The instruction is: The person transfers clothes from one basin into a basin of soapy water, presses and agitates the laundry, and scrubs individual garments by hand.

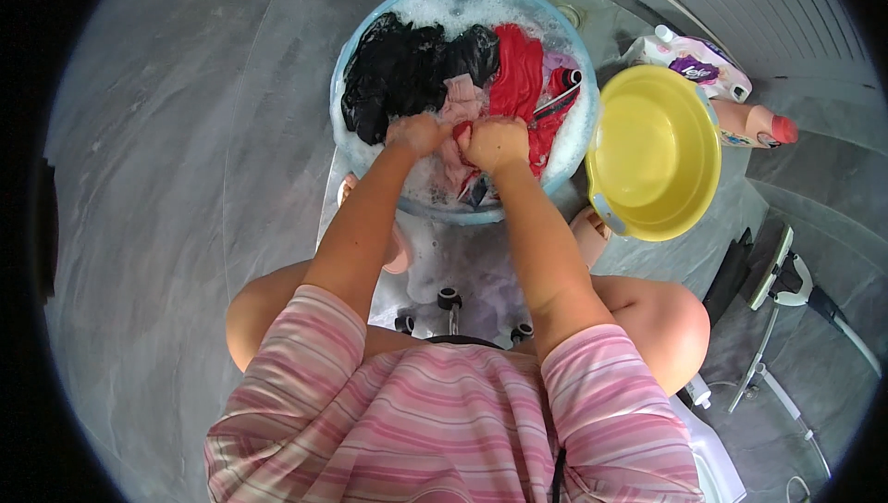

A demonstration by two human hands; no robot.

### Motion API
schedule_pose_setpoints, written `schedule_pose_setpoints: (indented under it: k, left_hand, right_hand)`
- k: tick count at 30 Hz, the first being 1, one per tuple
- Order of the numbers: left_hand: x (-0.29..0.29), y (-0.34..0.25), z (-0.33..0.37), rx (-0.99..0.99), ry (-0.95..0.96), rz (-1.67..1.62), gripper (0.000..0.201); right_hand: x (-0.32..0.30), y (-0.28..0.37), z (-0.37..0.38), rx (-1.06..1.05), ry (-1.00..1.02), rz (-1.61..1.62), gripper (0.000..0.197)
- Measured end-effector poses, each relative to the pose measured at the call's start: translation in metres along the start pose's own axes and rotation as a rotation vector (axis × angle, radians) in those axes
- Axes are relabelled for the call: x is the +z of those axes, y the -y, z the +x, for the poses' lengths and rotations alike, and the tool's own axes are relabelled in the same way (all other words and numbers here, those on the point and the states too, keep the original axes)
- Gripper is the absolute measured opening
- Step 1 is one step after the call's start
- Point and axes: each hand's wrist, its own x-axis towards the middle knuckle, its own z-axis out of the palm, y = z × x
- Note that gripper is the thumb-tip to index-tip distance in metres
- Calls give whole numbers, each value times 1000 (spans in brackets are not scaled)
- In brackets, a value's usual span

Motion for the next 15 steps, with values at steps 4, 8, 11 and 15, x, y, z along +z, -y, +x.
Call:
schedule_pose_setpoints:
  k: [4, 8, 11, 15]
  left_hand:
    - [1, -4, 4, -43, -33, -20, 57]
    - [10, -3, 6, -72, -70, -61, 60]
    - [17, -6, -1, -98, -78, -51, 60]
    - [20, -8, -15, -53, -120, 69, 54]
  right_hand:
    - [1, -3, 10, 9, 19, 3, 34]
    - [-2, 0, 16, 75, 146, 26, 37]
    - [-7, 4, 7, 91, 175, 1, 37]
    - [-13, -3, -11, 20, 133, -37, 36]
